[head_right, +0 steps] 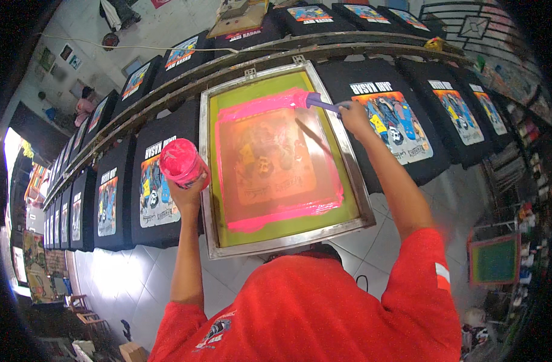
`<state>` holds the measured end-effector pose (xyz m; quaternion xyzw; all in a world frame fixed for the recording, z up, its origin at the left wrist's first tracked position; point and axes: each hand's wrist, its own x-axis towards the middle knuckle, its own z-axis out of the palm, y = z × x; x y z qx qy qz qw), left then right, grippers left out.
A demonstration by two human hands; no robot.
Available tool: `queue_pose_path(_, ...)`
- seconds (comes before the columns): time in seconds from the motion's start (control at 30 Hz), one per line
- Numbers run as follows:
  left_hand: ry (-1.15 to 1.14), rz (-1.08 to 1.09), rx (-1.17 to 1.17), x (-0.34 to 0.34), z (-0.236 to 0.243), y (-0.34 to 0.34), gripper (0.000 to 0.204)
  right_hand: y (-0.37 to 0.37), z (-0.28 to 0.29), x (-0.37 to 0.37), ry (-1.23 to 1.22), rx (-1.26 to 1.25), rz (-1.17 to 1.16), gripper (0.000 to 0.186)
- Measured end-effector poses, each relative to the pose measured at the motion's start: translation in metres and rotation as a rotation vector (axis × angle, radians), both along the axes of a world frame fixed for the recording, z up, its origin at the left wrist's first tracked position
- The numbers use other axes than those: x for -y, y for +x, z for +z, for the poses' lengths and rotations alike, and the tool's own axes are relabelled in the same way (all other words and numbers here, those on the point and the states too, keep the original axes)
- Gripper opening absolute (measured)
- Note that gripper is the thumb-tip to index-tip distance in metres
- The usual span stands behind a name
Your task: The person performs screen printing on a series of black t-shirts. They use a squeegee to pull blue ink across a screen frame, then lift the frame to reveal the printed design. The person repeats this process on multiple shirts and later switches to a pink ink color.
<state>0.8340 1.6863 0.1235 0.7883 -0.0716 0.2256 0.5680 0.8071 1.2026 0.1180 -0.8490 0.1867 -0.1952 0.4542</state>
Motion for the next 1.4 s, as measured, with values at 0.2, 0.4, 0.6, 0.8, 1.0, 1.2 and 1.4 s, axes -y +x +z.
queue_pose_path(0.2,0.098,-0.176,0.112,0.01,0.013,0.004,0.076,-0.091,0.013,-0.065,0.963,0.049,-0.108,0.02)
queue_pose_path(0.4,0.088,-0.428,0.073,0.026,-0.008,-0.011,0.076,-0.188,0.083,-0.178,0.908,0.069,-0.065,0.02)
queue_pose_path(0.6,0.229,-0.645,-0.028,0.055,0.008,-0.08,0.09,-0.28,0.14,-0.256,-0.107,-0.024,-0.055,0.017)
queue_pose_path(0.8,0.267,-0.935,0.21,0.112,-0.015,-0.185,0.088,-0.361,0.144,-0.292,-0.748,-0.257,0.004,0.024)
queue_pose_path(1.0,-0.129,-1.273,-0.44,0.181,-0.018,-0.343,0.07,-0.489,0.112,-0.285,-0.601,-0.323,-0.119,0.044)
queue_pose_path(1.2,-0.004,-1.26,-0.558,0.219,-0.071,-0.471,0.082,-0.641,0.135,-0.255,-0.343,-0.222,-0.516,0.082)
queue_pose_path(1.4,0.063,-1.35,-0.507,0.275,-0.07,-0.518,0.087,-0.725,0.114,-0.188,-0.107,-0.2,-0.737,0.075)
